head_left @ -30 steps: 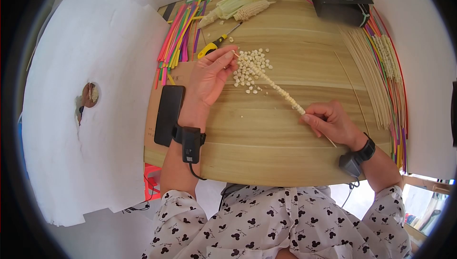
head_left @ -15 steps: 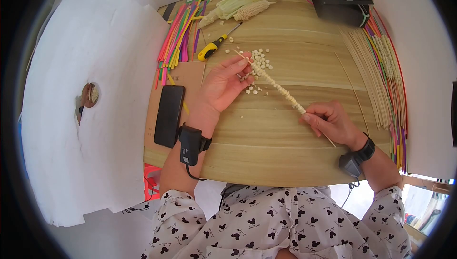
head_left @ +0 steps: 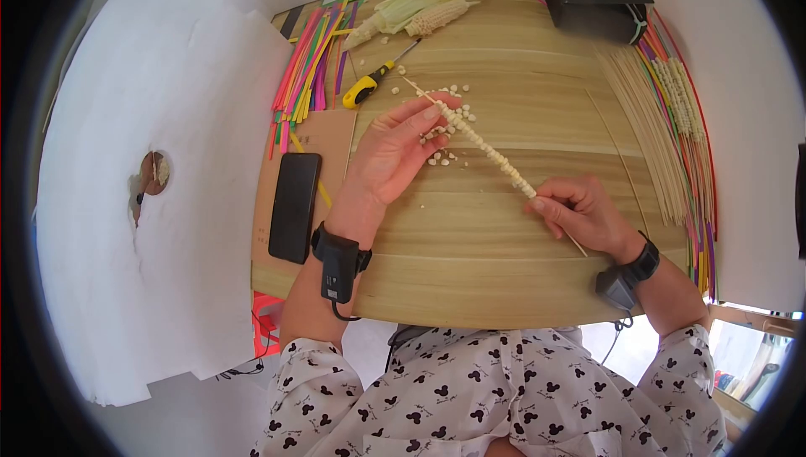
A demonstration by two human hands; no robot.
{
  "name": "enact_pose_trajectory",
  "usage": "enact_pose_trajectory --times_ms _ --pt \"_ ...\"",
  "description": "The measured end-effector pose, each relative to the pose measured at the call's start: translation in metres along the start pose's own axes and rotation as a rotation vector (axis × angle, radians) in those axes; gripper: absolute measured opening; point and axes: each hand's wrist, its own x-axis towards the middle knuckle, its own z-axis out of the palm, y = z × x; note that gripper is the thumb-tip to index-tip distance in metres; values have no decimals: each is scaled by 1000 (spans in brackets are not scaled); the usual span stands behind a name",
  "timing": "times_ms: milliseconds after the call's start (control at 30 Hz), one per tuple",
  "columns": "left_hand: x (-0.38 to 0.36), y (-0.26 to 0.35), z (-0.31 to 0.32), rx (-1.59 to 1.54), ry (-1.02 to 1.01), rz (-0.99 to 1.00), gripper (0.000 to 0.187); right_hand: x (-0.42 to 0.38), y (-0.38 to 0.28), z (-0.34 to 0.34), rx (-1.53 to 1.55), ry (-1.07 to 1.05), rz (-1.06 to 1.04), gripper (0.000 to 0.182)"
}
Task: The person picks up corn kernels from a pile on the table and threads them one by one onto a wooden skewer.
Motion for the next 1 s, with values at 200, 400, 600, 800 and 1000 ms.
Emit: enact_pose_trajectory --times_ms 200,400,600,800,1000 --pt "-1 6 0 176 -34 61 30 1 2 0 14 19 7 22" --pt "-1 19 -13 416 124 152 28 2 4 0 36 54 16 23" --pt "-9 26 -6 1075 35 133 9 3 9 1 32 75 -4 23" --pt "-13 25 -2 1362 -107 170 13 3 7 1 42 66 2 22" --pt "-15 25 1 1392 -141 149 14 3 7 1 41 54 8 21"
